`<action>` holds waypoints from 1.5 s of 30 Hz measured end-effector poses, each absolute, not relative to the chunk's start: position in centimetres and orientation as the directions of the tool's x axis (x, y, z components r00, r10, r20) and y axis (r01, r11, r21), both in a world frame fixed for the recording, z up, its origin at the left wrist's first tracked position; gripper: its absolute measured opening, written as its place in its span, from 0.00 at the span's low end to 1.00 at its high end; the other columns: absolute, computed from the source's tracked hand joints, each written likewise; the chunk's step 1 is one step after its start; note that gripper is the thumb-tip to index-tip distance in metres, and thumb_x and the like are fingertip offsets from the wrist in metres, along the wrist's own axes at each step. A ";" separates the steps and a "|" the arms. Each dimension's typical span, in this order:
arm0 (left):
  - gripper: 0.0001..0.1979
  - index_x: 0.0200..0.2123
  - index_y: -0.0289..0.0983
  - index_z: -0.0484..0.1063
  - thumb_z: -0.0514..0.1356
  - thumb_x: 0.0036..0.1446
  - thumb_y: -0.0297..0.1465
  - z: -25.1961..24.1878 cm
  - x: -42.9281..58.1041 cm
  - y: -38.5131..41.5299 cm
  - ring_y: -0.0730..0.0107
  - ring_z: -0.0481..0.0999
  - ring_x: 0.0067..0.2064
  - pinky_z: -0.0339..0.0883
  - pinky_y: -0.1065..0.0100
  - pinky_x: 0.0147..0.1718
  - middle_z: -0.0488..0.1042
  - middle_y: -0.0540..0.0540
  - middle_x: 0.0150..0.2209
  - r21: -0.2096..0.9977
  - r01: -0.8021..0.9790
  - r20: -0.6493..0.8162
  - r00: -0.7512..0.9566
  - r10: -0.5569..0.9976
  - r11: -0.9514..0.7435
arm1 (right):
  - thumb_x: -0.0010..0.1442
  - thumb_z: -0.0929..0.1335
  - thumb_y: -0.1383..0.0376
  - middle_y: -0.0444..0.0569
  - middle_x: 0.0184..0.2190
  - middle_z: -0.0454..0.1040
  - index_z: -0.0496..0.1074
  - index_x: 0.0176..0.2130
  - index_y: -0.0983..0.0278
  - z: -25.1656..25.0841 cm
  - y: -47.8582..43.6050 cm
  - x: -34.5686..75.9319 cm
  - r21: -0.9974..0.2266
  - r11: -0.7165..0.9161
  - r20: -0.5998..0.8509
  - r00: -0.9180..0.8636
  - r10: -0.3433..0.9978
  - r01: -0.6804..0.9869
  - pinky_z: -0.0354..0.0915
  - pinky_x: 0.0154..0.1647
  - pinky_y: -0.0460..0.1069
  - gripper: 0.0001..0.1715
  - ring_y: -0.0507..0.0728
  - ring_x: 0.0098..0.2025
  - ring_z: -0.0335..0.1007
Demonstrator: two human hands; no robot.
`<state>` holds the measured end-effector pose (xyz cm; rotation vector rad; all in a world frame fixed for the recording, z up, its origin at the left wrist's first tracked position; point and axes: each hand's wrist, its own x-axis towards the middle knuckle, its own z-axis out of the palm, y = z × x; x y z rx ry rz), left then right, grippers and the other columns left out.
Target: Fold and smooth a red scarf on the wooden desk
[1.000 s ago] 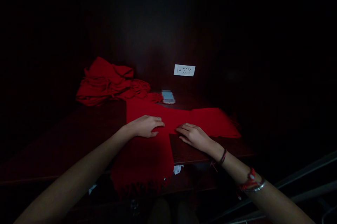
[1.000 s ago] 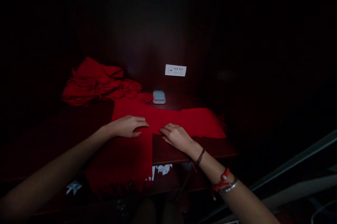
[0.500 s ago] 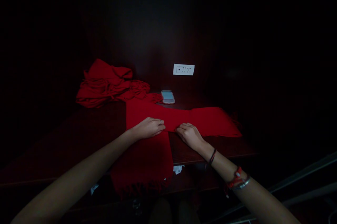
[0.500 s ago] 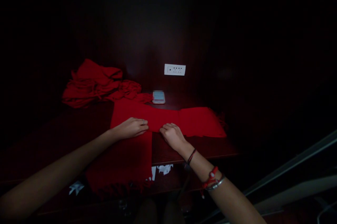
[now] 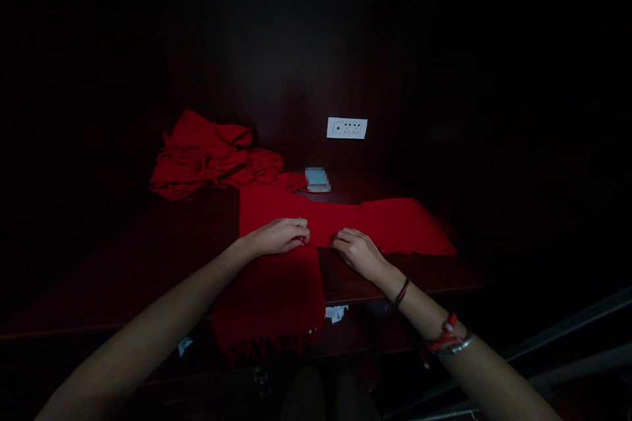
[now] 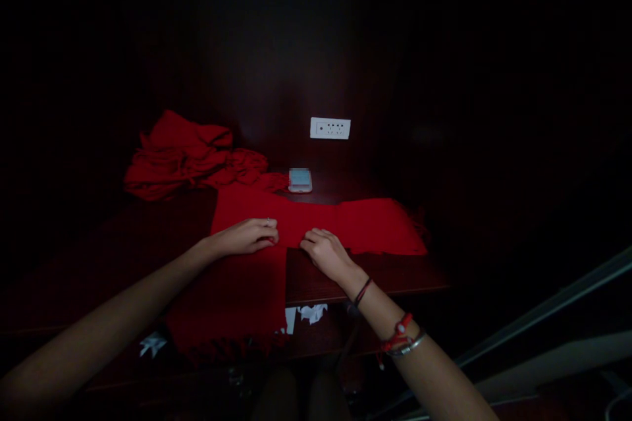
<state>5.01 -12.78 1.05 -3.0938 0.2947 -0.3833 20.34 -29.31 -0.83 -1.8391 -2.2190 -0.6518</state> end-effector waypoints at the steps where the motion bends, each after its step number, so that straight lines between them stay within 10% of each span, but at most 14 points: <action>1: 0.06 0.30 0.37 0.66 0.50 0.53 0.26 1.1 5.0 -12.6 0.75 0.64 0.33 0.56 0.75 0.33 0.65 0.50 0.29 0.040 -0.206 0.228 0.954 -0.192 -0.978 | 0.56 0.59 0.69 0.47 0.28 0.66 0.67 0.32 0.64 -0.9 -29.4 20.4 0.189 0.160 0.404 -0.225 0.887 0.969 0.55 0.35 0.46 0.09 0.51 0.31 0.58; 6: 0.07 0.31 0.37 0.69 0.52 0.52 0.26 1.3 4.8 -12.0 0.77 0.64 0.30 0.56 0.76 0.31 0.65 0.51 0.26 0.231 -0.253 0.162 0.962 -0.219 -0.939 | 0.55 0.58 0.72 0.47 0.31 0.66 0.68 0.34 0.64 -1.2 -29.7 20.9 0.064 0.248 0.411 -0.252 0.876 0.967 0.58 0.38 0.45 0.12 0.51 0.34 0.60; 16: 0.11 0.29 0.37 0.70 0.52 0.46 0.20 1.5 4.7 -12.6 0.77 0.63 0.29 0.56 0.76 0.32 0.63 0.51 0.25 0.178 -0.237 0.174 0.963 -0.206 -0.955 | 0.53 0.60 0.73 0.48 0.33 0.67 0.68 0.39 0.64 -0.9 -29.9 20.6 -0.013 0.253 0.406 -0.226 0.886 0.967 0.59 0.41 0.47 0.14 0.52 0.37 0.60; 27: 0.11 0.37 0.37 0.69 0.49 0.53 0.30 1.3 4.4 -11.1 0.76 0.67 0.30 0.59 0.74 0.31 0.69 0.49 0.29 0.511 -0.057 0.012 0.998 -0.059 -0.857 | 0.51 0.59 0.74 0.48 0.40 0.67 0.69 0.40 0.63 -0.9 -30.0 20.5 -0.084 0.281 0.366 -0.233 0.901 0.956 0.55 0.47 0.51 0.18 0.53 0.43 0.60; 31: 0.14 0.40 0.34 0.65 0.49 0.52 0.33 0.2 5.0 -11.3 0.71 0.68 0.33 0.60 0.69 0.35 0.68 0.46 0.30 0.331 0.252 0.102 0.948 0.300 -0.909 | 0.53 0.56 0.74 0.50 0.46 0.65 0.65 0.44 0.66 -0.9 -30.5 20.4 -0.127 0.316 0.320 -0.263 0.910 0.940 0.51 0.52 0.50 0.20 0.52 0.49 0.56; 35: 0.23 0.50 0.41 0.57 0.48 0.51 0.42 -0.3 4.7 -11.4 0.59 0.57 0.50 0.50 0.59 0.46 0.57 0.40 0.49 0.127 0.291 0.164 0.937 0.310 -0.948 | 0.55 0.56 0.72 0.50 0.45 0.66 0.64 0.44 0.66 -0.8 -30.6 20.3 -0.137 0.295 0.320 -0.240 0.917 0.945 0.52 0.51 0.50 0.18 0.51 0.48 0.58; 39: 0.32 0.56 0.46 0.43 0.42 0.49 0.51 -0.3 4.3 -11.1 0.52 0.35 0.57 0.35 0.49 0.49 0.37 0.44 0.59 0.151 0.343 -0.043 0.939 0.340 -0.927 | 0.55 0.59 0.64 0.50 0.39 0.68 0.62 0.46 0.65 -0.2 -29.5 19.3 -0.066 0.209 0.346 -0.175 0.922 0.976 0.57 0.44 0.49 0.18 0.53 0.42 0.62; 45: 0.34 0.56 0.46 0.37 0.38 0.49 0.53 -0.1 4.3 -10.9 0.55 0.30 0.58 0.31 0.51 0.51 0.33 0.48 0.59 0.171 0.381 -0.150 0.922 0.358 -0.909 | 0.55 0.60 0.67 0.49 0.31 0.69 0.67 0.38 0.65 0.0 -27.6 17.8 0.216 0.180 0.337 -0.246 0.909 0.960 0.55 0.37 0.49 0.10 0.54 0.35 0.61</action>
